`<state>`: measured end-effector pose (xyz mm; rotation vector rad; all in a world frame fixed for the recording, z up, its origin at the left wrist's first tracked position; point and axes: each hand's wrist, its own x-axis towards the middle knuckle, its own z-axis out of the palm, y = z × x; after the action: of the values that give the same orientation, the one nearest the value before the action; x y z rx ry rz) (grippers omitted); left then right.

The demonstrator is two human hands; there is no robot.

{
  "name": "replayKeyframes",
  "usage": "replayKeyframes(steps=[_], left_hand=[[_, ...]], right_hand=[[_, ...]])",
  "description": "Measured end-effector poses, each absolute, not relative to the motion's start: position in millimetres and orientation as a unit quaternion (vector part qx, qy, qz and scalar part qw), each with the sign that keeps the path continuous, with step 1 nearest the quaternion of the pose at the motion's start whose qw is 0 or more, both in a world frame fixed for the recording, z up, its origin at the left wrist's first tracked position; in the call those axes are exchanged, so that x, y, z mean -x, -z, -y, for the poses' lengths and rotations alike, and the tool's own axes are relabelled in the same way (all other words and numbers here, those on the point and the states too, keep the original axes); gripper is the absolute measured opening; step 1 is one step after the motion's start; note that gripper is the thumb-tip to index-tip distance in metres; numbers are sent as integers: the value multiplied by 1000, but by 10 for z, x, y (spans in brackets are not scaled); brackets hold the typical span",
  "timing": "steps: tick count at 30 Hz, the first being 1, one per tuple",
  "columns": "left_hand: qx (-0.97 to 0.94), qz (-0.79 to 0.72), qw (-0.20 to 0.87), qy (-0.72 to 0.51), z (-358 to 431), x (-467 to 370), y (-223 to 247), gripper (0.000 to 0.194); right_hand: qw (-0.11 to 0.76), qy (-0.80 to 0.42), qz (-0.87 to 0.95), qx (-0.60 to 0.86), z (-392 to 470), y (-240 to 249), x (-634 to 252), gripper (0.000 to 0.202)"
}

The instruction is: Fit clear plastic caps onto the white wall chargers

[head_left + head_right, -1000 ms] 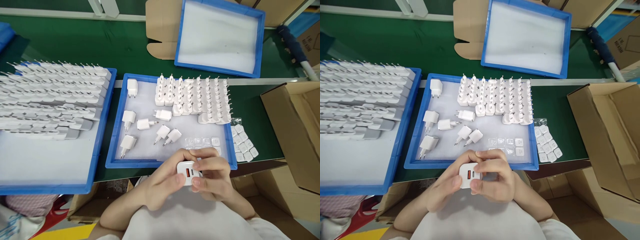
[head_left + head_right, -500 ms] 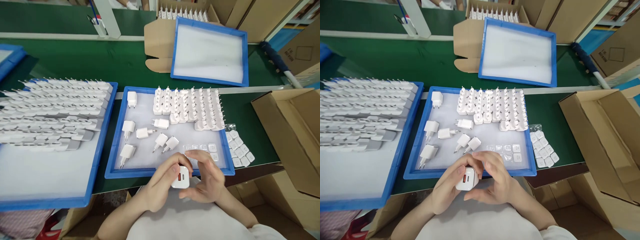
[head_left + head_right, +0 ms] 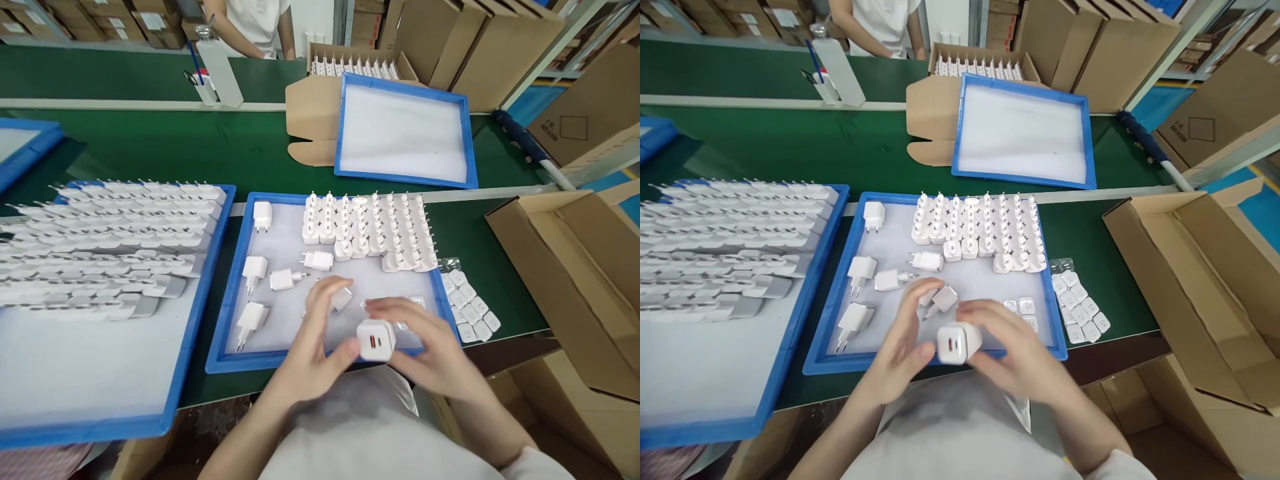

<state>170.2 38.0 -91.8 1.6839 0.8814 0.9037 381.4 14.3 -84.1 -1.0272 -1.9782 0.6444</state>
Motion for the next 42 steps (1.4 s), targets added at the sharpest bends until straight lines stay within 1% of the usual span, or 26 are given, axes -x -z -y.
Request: replayKeyframes(steps=[2, 3, 4, 6, 8, 10, 13, 15, 16, 19, 20, 22, 24, 26, 30, 36, 39, 42], left_hand=[[-739, -464, 355, -335, -425, -1691, 975, 40], [-761, -499, 283, -304, -438, -1709, 1013, 35], [-780, -519, 219, -271, -446, -1740, 1057, 32], [-807, -535, 128, -215, -455, -1829, 1152, 33], [-814, -546, 79, -184, -463, -1918, 1242, 35], [-812, -552, 52, -181, -476, -1974, 1308, 31], [-811, -548, 44, -200, -491, -1965, 1335, 22], [-817, -531, 57, -218, -482, -1918, 1302, 22], [-826, -509, 83, -228, -470, -1895, 1274, 24], [-854, -400, 238, -232, -415, -1887, 1195, 33], [-857, -364, 294, -217, -396, -1915, 1180, 36], [-855, -322, 368, -173, -369, -2009, 1176, 39], [-854, -301, 405, -128, -364, -2122, 1197, 40], [-854, -289, 422, -94, -376, -2210, 1228, 38], [-853, -290, 428, -73, -400, -2246, 1262, 33], [-850, -297, 433, -54, -388, -2215, 1247, 38], [-848, -298, 436, -49, -390, -2232, 1240, 41], [-843, -300, 445, -48, -396, -2245, 1228, 42]], right_hand=[[342, -186, 803, 451, -325, 820, -3986, 37], [315, -136, 809, 476, -431, 836, -4050, 37], [289, -95, 814, 495, -539, 867, -4095, 37], [246, -58, 822, 511, -740, 958, -4127, 31], [218, -49, 830, 511, -895, 1053, -4095, 27], [195, -40, 835, 514, -987, 1117, -4037, 33], [179, -38, 835, 520, -971, 1106, -4007, 39], [182, -39, 828, 528, -837, 1044, -4075, 36], [186, -39, 822, 536, -738, 1013, -4136, 34], [191, -47, 797, 571, -384, 1003, -4357, 23], [185, -51, 791, 581, -277, 1039, -4422, 19], [170, -57, 782, 597, -121, 1159, -4514, 14], [158, -55, 776, 609, -54, 1295, -4556, 18], [148, -51, 772, 616, -57, 1397, -4567, 21], [127, -44, 776, 616, -135, 1453, -4573, 15], [94, -17, 825, 556, -181, 1487, -4623, 12], [105, -13, 842, 529, -193, 1547, -4663, 13], [142, -24, 834, 532, -225, 1599, -4694, 18]])
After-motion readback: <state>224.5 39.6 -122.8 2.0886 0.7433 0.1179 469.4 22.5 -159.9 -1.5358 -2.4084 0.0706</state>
